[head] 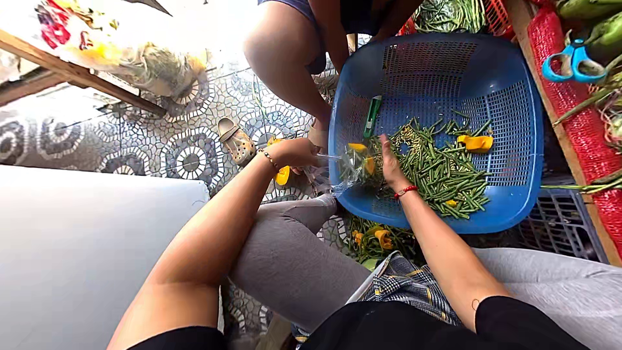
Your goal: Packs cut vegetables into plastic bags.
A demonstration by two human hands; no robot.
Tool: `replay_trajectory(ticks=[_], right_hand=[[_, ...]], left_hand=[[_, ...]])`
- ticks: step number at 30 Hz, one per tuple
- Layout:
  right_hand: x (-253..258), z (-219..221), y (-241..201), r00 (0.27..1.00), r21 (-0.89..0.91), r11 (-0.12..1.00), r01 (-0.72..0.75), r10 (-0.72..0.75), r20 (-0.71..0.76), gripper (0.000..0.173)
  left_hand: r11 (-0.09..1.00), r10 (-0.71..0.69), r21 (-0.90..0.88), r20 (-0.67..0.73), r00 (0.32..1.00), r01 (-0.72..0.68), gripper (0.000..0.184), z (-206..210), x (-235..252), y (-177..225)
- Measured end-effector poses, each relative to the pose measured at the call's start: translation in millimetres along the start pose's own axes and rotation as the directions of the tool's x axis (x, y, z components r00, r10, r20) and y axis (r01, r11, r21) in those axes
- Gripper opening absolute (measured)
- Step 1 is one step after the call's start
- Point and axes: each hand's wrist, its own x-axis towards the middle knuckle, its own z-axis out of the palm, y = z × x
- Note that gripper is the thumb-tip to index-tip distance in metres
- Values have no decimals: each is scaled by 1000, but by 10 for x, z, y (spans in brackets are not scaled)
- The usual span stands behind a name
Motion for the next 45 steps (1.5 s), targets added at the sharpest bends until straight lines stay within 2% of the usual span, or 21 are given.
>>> replay_trajectory(ticks=[1,3,5,9,12,14,17,19,21,24,26,27,29,30,32,36,39,41,42,43,45], right_hand=[[6,-11,-51,999,-14,1000,20,-21,-42,71],[34,76,2,998,-67,996,61,-60,15,67],[157,152,195,994,-12,999,36,-34,107,66],[361,96,12,1000,96,995,24,-25,9,69],[330,178,-15,992,168,983,-72,53,112,74],[393,140,46,998,283,958,-53,39,54,75],[316,184,33,1000,270,963,-10,7,13,65],[333,142,11,999,298,954,-42,44,1,70],[332,-85,-44,992,200,978,-54,76,-106,68],[124,-658,-141,969,-217,972,-86,31,-246,41],[-65,-1134,-128,932,-425,864,-270,124,-341,37],[-147,-1361,-83,889,-479,788,-387,179,-422,38],[-325,-1700,55,788,-500,647,-576,277,-550,48],[-414,-1777,131,769,-504,614,-607,295,-567,56],[-547,-1700,230,789,-511,631,-584,292,-540,67],[-545,-1190,311,842,-542,673,-504,242,-482,75],[-584,-751,229,915,-708,587,-394,175,-364,89],[-651,-532,157,939,-773,533,-345,204,-278,96],[-653,-481,117,932,-788,504,-354,254,-257,96],[-649,-469,84,924,-790,491,-367,294,-247,87],[-660,-540,77,918,-789,491,-370,323,-230,59]], left_hand=[[1000,18,-11,-2,1000,-18,31,-15,-34,33],[995,78,-56,-15,997,-79,29,-31,-88,102],[982,156,-98,-51,986,-161,26,-34,-105,158],[949,249,-169,-115,962,-266,23,-47,-133,242],[932,271,-206,-152,951,-298,23,-61,-116,334],[914,305,-225,-161,939,-336,23,-55,-104,376],[834,354,-367,-215,910,-411,19,-8,-102,456],[774,326,-474,-272,905,-421,17,-7,-57,496],[758,252,-527,-307,918,-385,18,-26,-42,562],[751,189,-547,-360,914,-371,18,-40,-30,669],[757,169,-547,-365,916,-358,18,-40,-31,725],[763,161,-543,-364,917,-350,19,-46,-29,752],[781,152,-526,-363,919,-337,22,-46,-13,808],[795,154,-507,-365,918,-335,25,-52,-8,832],[826,173,-448,-373,912,-340,27,-67,-4,861],[862,194,-375,-380,904,-342,24,-90,24,889],[871,187,-365,-375,908,-330,21,-86,36,921],[877,196,-348,-369,908,-330,20,-68,48,939],[880,202,-337,-371,906,-334,20,-66,57,948],[884,205,-323,-379,902,-337,20,-69,67,951],[891,207,-307,-380,901,-334,22,-84,77,935]])
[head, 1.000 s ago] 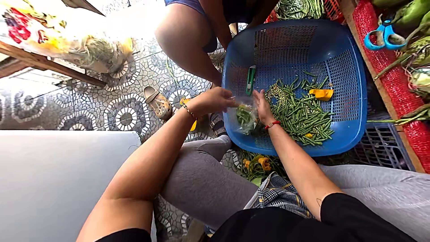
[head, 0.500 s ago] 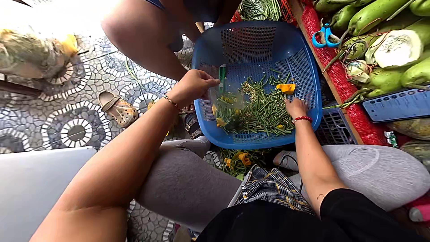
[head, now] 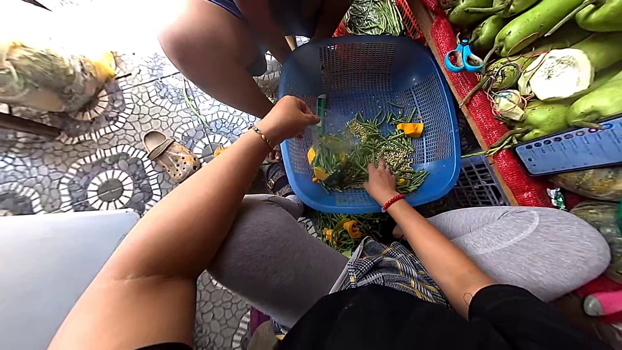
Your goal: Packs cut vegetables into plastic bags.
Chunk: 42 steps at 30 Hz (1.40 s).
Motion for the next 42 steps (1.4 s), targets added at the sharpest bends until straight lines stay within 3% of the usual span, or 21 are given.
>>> replay_trajectory(ticks=[3,6,7,10,11,13,14,15,18,20,22,25,27,30,32,36,39,41,42], right_hand=[[32,-76,349,995,171,984,49,-34,-90,43],[54,-311,684,981,538,841,60,50,-188,39],[77,-403,742,980,667,743,53,90,-177,40],[157,-654,760,993,952,306,13,105,-47,36],[162,-682,752,993,961,275,-7,116,-26,34],[175,-681,727,977,914,402,-63,212,-25,34],[182,-671,710,969,913,402,-74,245,-30,34],[163,-685,672,967,944,323,-66,253,-19,33],[61,-864,455,989,1000,-26,-1,147,5,29],[-42,-1045,279,997,985,-164,59,-40,-66,27],[-101,-1198,64,944,964,-236,124,-272,-188,24],[-68,-1314,-421,773,962,-130,242,-574,-272,22],[5,-1258,-756,811,964,89,249,-564,-158,25],[137,-1187,-1052,910,813,573,109,-386,150,24],[160,-1218,-1148,909,677,735,41,-309,281,30],[81,-1369,-1259,895,488,873,1,-218,388,37],[87,-1448,-1185,832,448,889,93,-317,455,49],[82,-1490,-1129,817,356,912,204,-359,450,54],[54,-1525,-1116,826,292,922,256,-366,430,52]], left_hand=[[1000,10,7,-21,1000,-10,22,-25,1,-23],[999,45,0,-38,998,-45,22,-22,-5,-44],[998,60,-1,-42,997,-60,23,-19,-6,-60],[993,115,7,-64,991,-115,25,-35,-1,-90],[992,128,11,-71,989,-128,26,-46,-6,-89],[989,146,3,-80,986,-146,27,-66,-35,-69],[987,161,1,-91,983,-162,28,-66,-47,-71],[986,168,6,-97,981,-168,28,-62,-56,-76],[984,177,9,-111,978,-177,28,-58,-52,-103],[983,179,-14,-119,977,-182,28,-40,-29,-96],[984,169,-32,-110,979,-174,28,-18,-5,-78],[985,155,-65,-96,983,-161,28,14,-5,-35],[986,138,-84,-102,985,-147,25,26,-5,-11],[987,146,-55,-112,983,-152,24,6,39,-10],[985,165,-28,-106,981,-169,25,3,39,-8],[971,238,47,-125,963,-234,26,-5,33,9],[971,237,59,-163,958,-230,29,-46,52,-33],[979,182,-61,-188,965,-196,28,-51,60,-55],[964,113,-217,-180,977,-151,26,-29,51,-48]])
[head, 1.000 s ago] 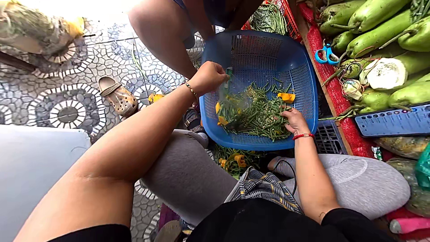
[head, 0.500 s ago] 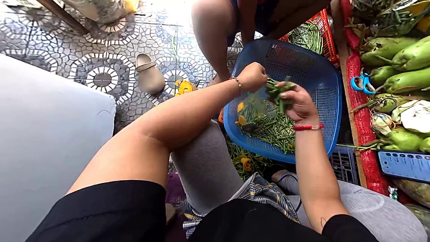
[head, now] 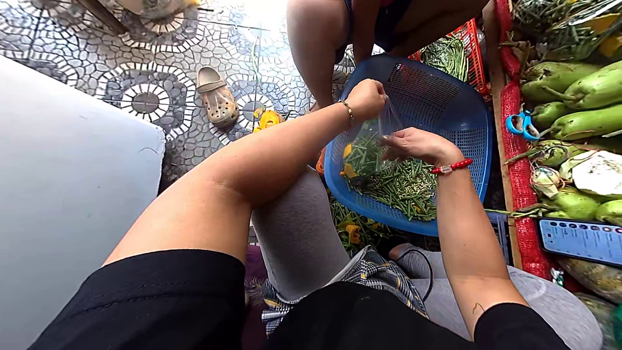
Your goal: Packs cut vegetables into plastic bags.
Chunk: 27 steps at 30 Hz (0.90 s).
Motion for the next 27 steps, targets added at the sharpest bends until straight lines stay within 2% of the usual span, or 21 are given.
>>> replay_trajectory(ticks=[1,3,5,7,8,10,11,12,14,15,18,19,23,27], right_hand=[[-62,-25,-12,999,-67,998,14,-16,-29,52],[-199,-98,-37,994,-153,987,47,-61,-91,61],[-286,-173,-38,977,-233,969,86,-128,-169,60],[-331,-267,-29,957,-341,926,162,-232,-176,39],[-342,-318,-29,941,-390,898,202,-289,-178,29],[-402,-369,-4,892,-378,867,326,-414,-181,21],[-413,-387,20,859,-338,853,398,-476,-189,20],[-403,-411,42,840,-319,848,423,-499,-213,20],[-392,-454,61,869,-383,881,280,-401,-288,22],[-387,-458,60,890,-426,885,189,-337,-306,24],[-398,-439,63,933,-510,860,21,-200,-298,26],[-407,-427,82,939,-517,856,0,-177,-293,26],[-322,-349,155,940,-517,855,45,-211,-266,25],[-215,-329,71,942,-519,853,53,-215,-257,24]], left_hand=[[980,-91,-178,22,996,93,23,28,-13,7],[853,-243,-453,97,965,261,17,47,-32,25],[777,-284,-537,165,945,328,20,38,-50,42],[859,-237,-436,126,963,268,26,59,-58,44],[914,-199,-339,107,974,224,37,45,-60,43],[978,-138,-136,144,980,158,59,-6,-77,23],[991,-111,-54,171,979,122,59,-37,-68,1],[996,-87,12,183,979,86,50,-51,-42,-30],[994,-30,113,160,987,12,24,14,-50,-16],[994,26,103,157,987,-42,18,73,-99,54],[994,112,-17,251,962,-111,17,242,-247,326],[994,104,-2,242,965,-107,19,257,-217,329],[957,40,283,86,995,-63,18,98,53,67],[931,18,363,33,999,-29,18,35,110,-9]])
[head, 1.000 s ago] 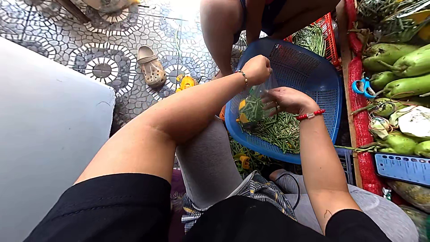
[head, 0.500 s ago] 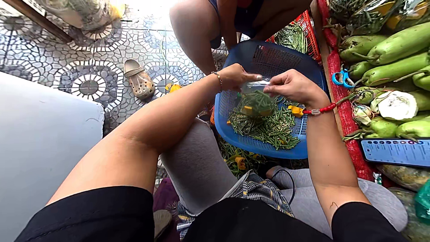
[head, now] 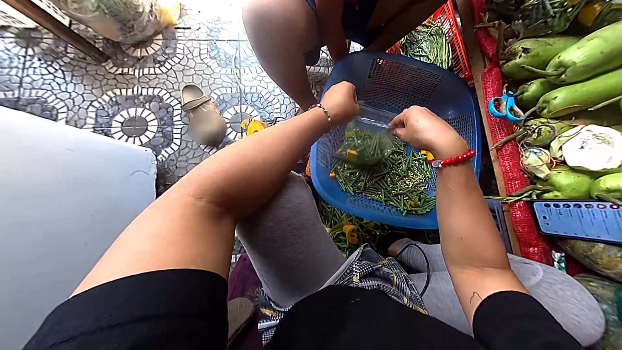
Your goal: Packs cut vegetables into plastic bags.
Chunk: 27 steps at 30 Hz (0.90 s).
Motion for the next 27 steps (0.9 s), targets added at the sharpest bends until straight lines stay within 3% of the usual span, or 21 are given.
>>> replay_trajectory(ticks=[3,6,8,12,17,23,25,27], right_hand=[[143,-58,-150,998,107,992,65,-65,-3,34],[508,68,-215,993,120,993,1,-14,114,24],[720,234,-239,983,79,993,-93,79,163,21],[869,582,-303,969,43,974,-224,217,120,37],[954,731,-304,952,123,945,-303,294,87,28],[735,442,-132,993,250,967,-56,81,-90,22],[595,283,-104,986,374,927,4,59,-155,29],[395,142,-65,967,553,826,111,39,-253,47]], left_hand=[[989,-25,-148,8,1000,26,21,16,36,-54],[954,-29,-298,4,1000,29,22,41,21,19],[955,-14,-298,-9,1000,11,20,51,6,70],[965,5,-262,-6,1000,-6,19,57,31,72],[962,-3,-273,-4,1000,2,20,61,27,60],[947,-74,-314,-7,997,68,25,32,44,33],[937,-92,-339,-6,996,85,25,44,53,37],[933,-93,-351,-12,996,83,24,55,66,42]])
